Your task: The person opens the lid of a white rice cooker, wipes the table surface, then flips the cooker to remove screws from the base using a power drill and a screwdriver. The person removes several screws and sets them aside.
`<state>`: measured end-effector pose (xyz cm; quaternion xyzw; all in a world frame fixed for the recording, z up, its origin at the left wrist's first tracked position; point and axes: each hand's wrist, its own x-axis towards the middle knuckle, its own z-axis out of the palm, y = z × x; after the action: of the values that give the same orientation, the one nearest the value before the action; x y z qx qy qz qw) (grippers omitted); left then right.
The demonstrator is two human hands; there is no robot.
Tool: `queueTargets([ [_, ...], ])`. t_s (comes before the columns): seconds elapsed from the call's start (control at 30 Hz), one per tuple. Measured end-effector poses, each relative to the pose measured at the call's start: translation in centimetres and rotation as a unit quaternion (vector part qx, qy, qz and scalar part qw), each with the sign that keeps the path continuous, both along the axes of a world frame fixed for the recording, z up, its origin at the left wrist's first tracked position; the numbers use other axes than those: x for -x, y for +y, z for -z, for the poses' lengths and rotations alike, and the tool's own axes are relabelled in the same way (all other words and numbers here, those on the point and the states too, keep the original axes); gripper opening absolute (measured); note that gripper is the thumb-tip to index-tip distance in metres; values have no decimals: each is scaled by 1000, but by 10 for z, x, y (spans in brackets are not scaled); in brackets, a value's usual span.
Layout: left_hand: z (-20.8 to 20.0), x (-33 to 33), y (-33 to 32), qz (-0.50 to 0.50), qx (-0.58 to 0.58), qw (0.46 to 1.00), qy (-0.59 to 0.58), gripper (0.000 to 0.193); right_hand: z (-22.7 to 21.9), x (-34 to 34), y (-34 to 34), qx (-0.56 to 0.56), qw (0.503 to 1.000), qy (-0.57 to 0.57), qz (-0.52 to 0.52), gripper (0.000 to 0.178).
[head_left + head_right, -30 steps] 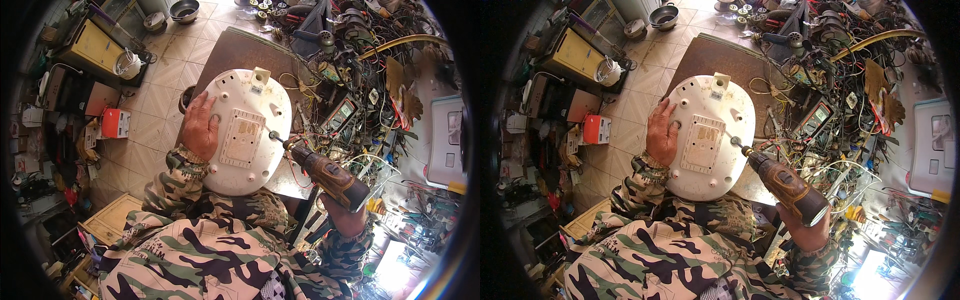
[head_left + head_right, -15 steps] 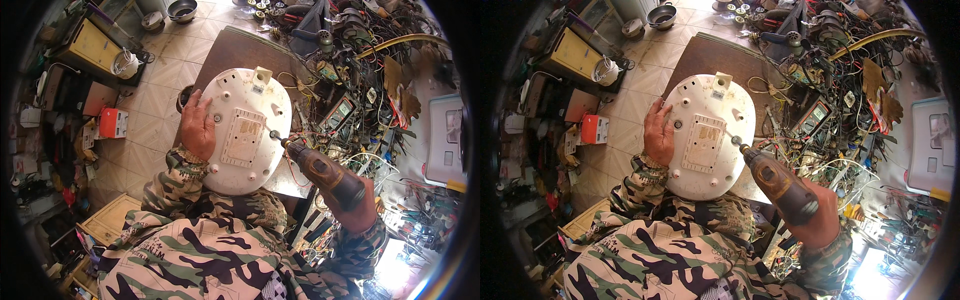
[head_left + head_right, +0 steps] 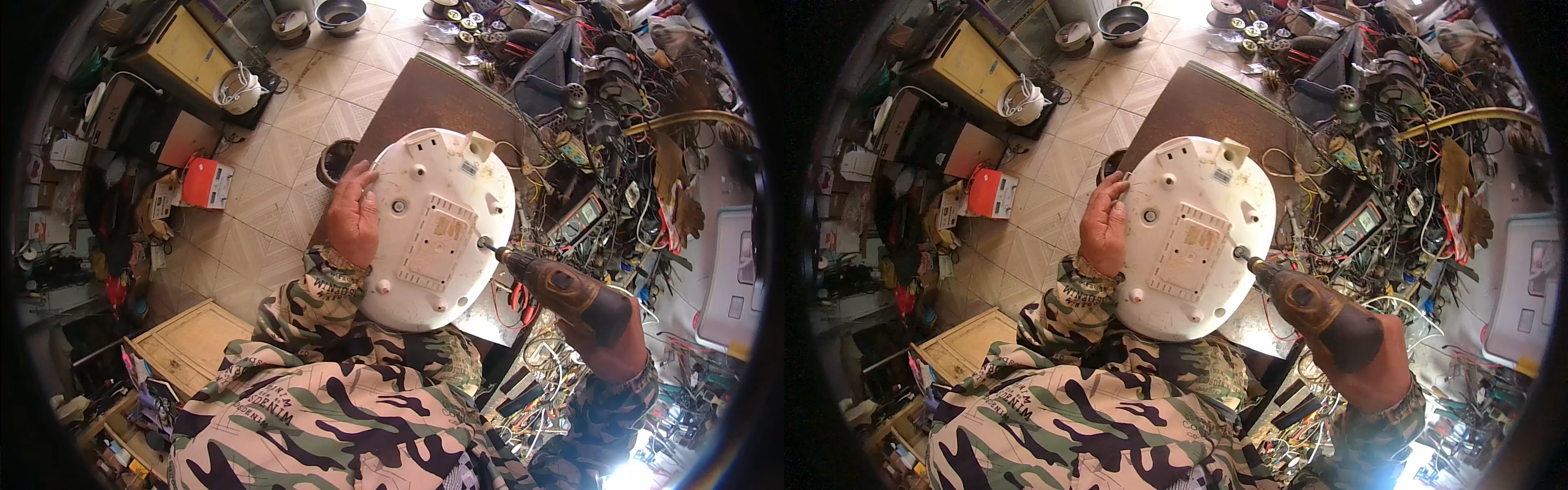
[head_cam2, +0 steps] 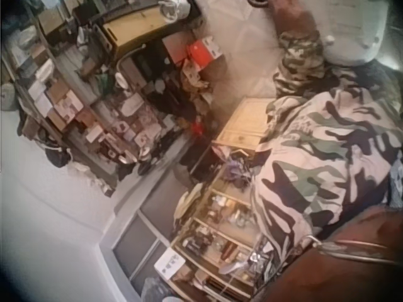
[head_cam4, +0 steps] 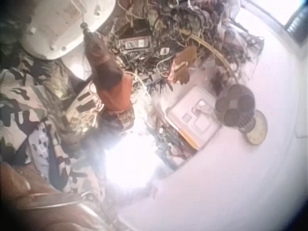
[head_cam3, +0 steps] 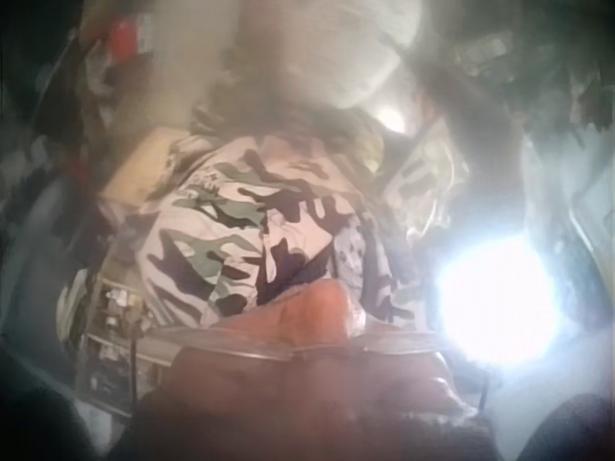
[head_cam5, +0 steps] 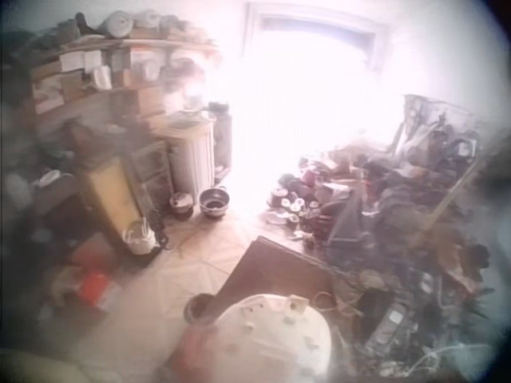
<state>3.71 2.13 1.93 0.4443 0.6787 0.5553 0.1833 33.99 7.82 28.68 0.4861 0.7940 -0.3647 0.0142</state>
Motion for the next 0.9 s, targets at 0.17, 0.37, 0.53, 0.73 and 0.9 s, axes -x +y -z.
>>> queueTargets([
  [0.17, -7, -1, 1, 6, 10, 1000, 2, 32, -4, 4, 9, 48, 998, 1, 32, 43],
  [0.37, -8, -2, 1, 2, -12, 1000, -6, 31, 0, -5, 14, 47, 999, 6, 0, 40],
  [0.53, -8, -3, 1, 11, -10, 1000, 2, 31, 8, -6, 13, -23, 1000, -6, -13, 42],
  [0.73, -9, -2, 0, 20, -4, 1000, 18, 34, 6, -2, 24, -9, 995, -27, -91, 44],
  [0.9, -10, -2, -1, 28, 11, 999, 25, 36, 9, -12, 30, 31, 996, -31, -83, 34],
])
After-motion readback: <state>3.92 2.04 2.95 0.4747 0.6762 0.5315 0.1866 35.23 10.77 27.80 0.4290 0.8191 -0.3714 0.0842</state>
